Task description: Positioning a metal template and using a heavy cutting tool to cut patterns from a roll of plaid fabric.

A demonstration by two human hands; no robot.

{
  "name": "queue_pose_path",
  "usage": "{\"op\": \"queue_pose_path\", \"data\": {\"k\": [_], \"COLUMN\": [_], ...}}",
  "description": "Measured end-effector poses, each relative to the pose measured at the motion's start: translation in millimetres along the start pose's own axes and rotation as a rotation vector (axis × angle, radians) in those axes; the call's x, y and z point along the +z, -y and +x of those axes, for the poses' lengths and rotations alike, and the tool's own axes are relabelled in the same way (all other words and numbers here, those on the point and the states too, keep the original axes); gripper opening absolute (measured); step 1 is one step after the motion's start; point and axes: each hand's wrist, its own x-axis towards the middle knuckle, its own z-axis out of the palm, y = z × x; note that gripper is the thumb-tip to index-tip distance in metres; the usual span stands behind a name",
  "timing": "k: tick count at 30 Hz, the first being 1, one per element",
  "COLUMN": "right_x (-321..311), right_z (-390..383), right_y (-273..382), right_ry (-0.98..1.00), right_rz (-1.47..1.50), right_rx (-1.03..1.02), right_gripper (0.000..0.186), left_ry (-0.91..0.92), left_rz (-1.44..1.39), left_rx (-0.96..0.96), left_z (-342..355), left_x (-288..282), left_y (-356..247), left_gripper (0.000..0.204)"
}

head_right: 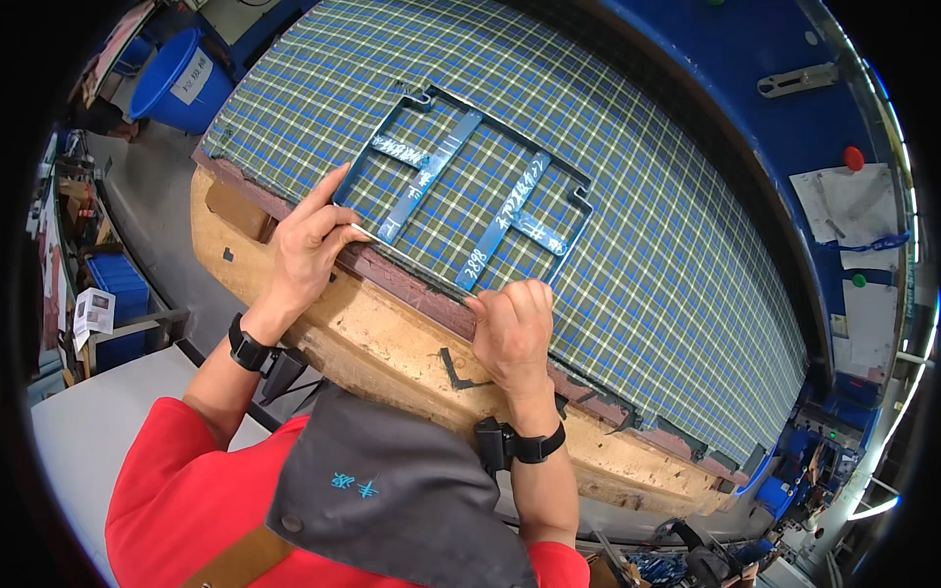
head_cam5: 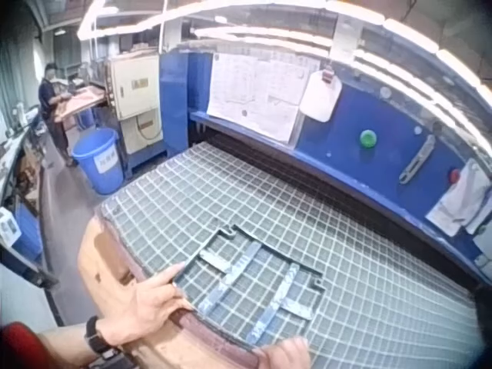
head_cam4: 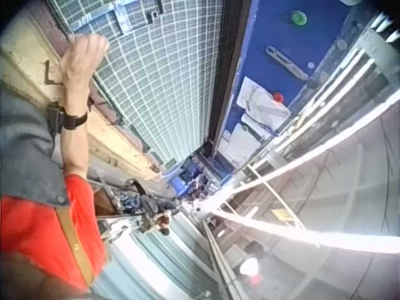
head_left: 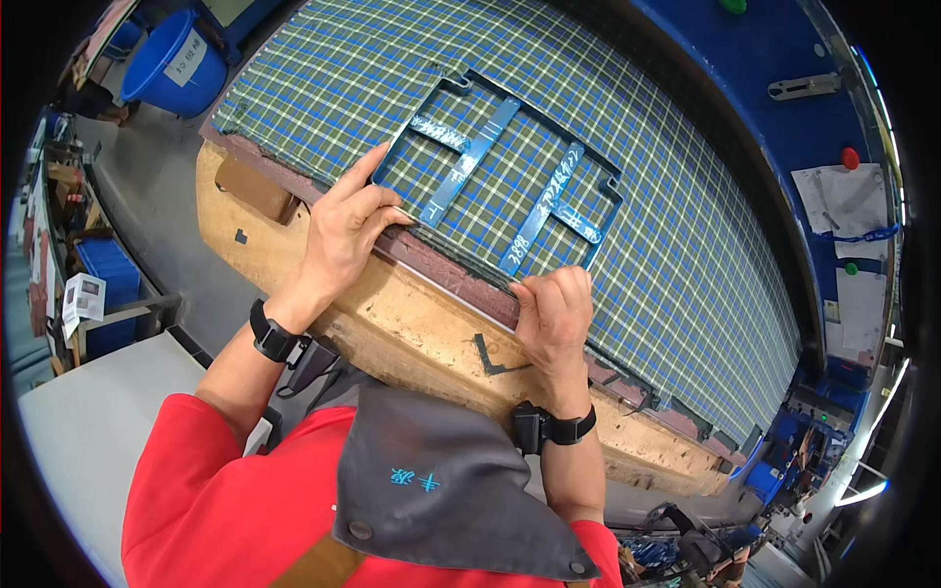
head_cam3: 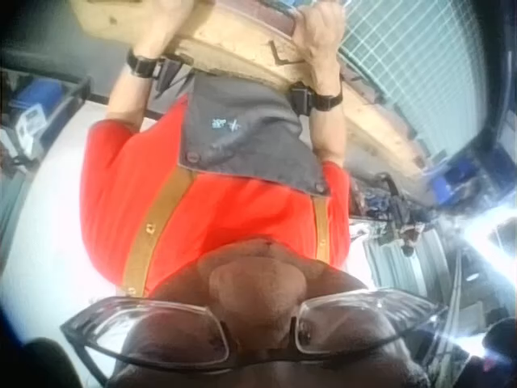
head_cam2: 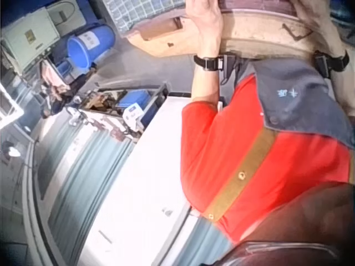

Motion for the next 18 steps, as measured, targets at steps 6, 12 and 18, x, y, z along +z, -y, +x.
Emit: {"op": "queue_pose_path", "data": {"k": [6,12,18], "right_x": [-3,-1,1], "right_z": [8,7,5], "right_y": [-4,-2,2], "right_ry": [0.042,-0.009,0.047], "right_rz": [-0.015,0.016,0.04], "right_rx": [0.002,-0.001,0.016], "right_gripper": [0.018,0.02,0.019], "left_ry": [0.028,0.029,0.06], "left_rz": [0.054,0.006,0.057], "left_rx": [-0.005,-0.019,-0.003], "left_z": [8,5,-1], "left_x": [1,2,-1], "left_y": [-3,0,7], "left_gripper": [0.009,0.01,0.015]}}
